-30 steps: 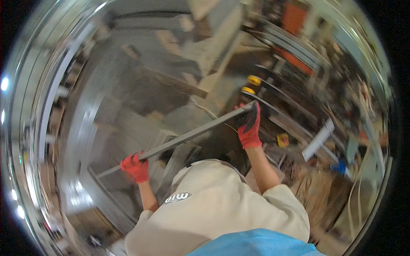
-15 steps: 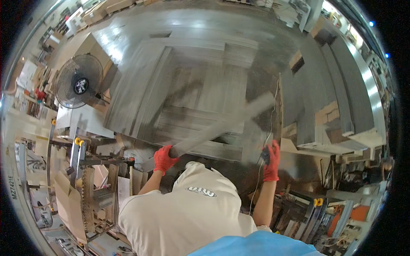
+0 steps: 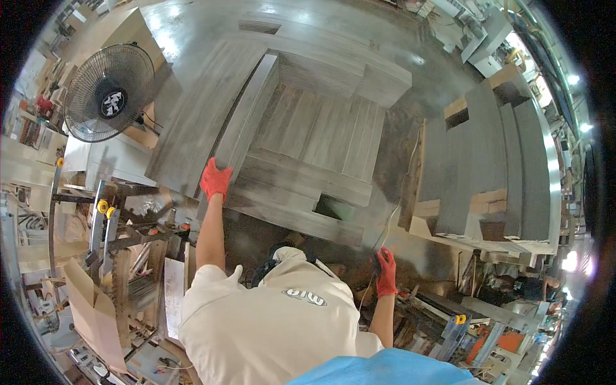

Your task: The person repeatedly picks up thin, rectangular wood pieces from a stack, places them into a machine, and then stacks the processed pieces onto a growing pile. The person wears red gloves and operates the machine by hand throughout the clip.

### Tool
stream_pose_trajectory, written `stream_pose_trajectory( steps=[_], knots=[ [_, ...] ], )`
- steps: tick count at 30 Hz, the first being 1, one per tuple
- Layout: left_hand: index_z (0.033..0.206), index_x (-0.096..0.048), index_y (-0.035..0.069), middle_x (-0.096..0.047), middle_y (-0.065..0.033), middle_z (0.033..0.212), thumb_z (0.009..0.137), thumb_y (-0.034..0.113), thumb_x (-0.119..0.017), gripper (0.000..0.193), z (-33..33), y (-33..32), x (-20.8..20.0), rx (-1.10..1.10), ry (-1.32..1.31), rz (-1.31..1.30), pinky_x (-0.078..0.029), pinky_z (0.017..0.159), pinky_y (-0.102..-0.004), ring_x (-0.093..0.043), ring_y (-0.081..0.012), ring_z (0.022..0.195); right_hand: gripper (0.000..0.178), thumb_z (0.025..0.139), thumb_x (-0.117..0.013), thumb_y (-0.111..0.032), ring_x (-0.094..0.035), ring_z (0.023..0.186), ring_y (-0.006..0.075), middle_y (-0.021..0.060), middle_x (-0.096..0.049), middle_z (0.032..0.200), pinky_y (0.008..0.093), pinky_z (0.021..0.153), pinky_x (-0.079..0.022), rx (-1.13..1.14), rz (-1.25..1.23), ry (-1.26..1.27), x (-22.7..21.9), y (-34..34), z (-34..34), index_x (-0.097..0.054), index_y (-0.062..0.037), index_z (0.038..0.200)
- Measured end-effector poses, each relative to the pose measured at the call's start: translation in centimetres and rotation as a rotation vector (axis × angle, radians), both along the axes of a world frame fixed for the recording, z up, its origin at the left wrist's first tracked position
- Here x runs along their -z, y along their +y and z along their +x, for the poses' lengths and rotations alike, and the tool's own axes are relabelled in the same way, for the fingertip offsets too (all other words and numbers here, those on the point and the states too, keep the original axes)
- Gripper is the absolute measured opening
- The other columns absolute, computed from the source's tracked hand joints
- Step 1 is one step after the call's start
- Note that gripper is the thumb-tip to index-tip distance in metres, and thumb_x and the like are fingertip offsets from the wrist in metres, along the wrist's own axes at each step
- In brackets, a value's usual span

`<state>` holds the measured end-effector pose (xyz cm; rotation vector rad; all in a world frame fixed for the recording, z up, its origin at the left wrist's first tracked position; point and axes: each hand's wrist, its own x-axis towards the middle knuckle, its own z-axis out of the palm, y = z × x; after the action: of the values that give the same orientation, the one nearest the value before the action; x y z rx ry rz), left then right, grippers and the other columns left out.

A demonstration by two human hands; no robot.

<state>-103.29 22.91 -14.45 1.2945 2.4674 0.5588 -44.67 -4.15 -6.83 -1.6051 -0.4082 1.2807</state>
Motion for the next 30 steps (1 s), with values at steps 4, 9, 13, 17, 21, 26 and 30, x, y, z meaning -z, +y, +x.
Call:
stream_pose_trajectory(
  steps=[4,9,13,17,21,26,30],
  knots=[
    [0.139,-0.059,0.015,-0.068,-0.0165,0.130,0.074,0.046,-0.082,0.076,-1.0,4.4,-0.9,0.004,-0.022,-0.029,-0.052,0.098,-0.0483,-0.063,-0.0368,0.122,0.032,0.099,-0.067,-0.007,-0.064,0.110,0.0178,0.0057,-0.064,0.127,0.0344,0.091,-0.057,0.007,-0.079,-0.008,-0.3,-0.7,0.1,-0.061,-0.0036,0.130],
    [0.145,-0.053,0.024,-0.045,-0.0157,0.156,0.072,0.051,-0.083,0.084,-2.2,6.4,2.1,-0.039,0.227,-0.110,-0.040,0.106,-0.0640,-0.041,-0.0383,0.144,0.032,0.099,-0.067,-0.012,-0.071,0.090,0.0203,0.0061,-0.070,0.108,0.0333,0.076,-0.059,0.031,0.020,0.021,0.5,-1.0,0.2,-0.062,-0.0060,0.130],
    [0.155,-0.039,0.032,-0.024,-0.0151,0.168,0.071,0.057,-0.083,0.098,-1.6,3.0,3.6,-0.208,0.330,-0.116,-0.024,0.109,-0.0782,-0.021,-0.0411,0.155,0.029,0.100,-0.066,-0.011,-0.071,0.093,0.0202,0.0067,-0.069,0.109,0.0347,0.078,-0.060,0.038,0.017,-0.071,1.2,-0.9,-0.5,-0.063,-0.0068,0.129],
    [0.161,-0.026,0.036,-0.016,-0.0184,0.170,0.071,0.059,-0.085,0.110,-1.1,-0.4,1.1,-0.419,0.141,-0.365,-0.026,0.111,-0.0770,-0.014,-0.0456,0.156,0.025,0.101,-0.065,-0.010,-0.070,0.095,0.0205,0.0071,-0.068,0.110,0.0368,0.079,-0.061,0.055,-0.077,0.009,1.0,-2.8,-1.5,-0.063,-0.0058,0.125],
    [0.163,-0.019,0.037,-0.009,-0.0213,0.171,0.069,0.056,-0.089,0.118,-3.1,-2.6,3.3,-0.495,0.003,-0.266,-0.035,0.107,-0.0754,-0.010,-0.0485,0.156,0.021,0.101,-0.065,-0.009,-0.070,0.093,0.0197,0.0066,-0.068,0.108,0.0371,0.076,-0.062,0.133,-0.086,0.020,2.7,-5.1,-2.0,-0.063,-0.0053,0.121],
    [0.163,-0.019,0.031,-0.012,-0.0243,0.169,0.071,0.052,-0.088,0.118,-3.9,-3.3,6.3,-0.497,0.110,-0.201,-0.040,0.108,-0.0706,-0.012,-0.0488,0.155,0.023,0.100,-0.065,-0.008,-0.070,0.091,0.0196,0.0059,-0.067,0.107,0.0366,0.077,-0.062,0.049,-0.129,0.023,2.6,-5.4,-1.2,-0.063,-0.0053,0.123],
    [0.163,-0.021,0.025,-0.018,-0.0250,0.167,0.076,0.044,-0.085,0.109,2.2,-4.6,4.3,-0.560,0.191,-0.157,-0.032,0.114,-0.0685,-0.021,-0.0454,0.153,0.026,0.101,-0.064,-0.009,-0.069,0.093,0.0183,0.0052,-0.065,0.114,0.0352,0.081,-0.060,0.031,-0.060,-0.061,1.3,-5.1,-0.5,-0.063,-0.0055,0.127]
  ],
)
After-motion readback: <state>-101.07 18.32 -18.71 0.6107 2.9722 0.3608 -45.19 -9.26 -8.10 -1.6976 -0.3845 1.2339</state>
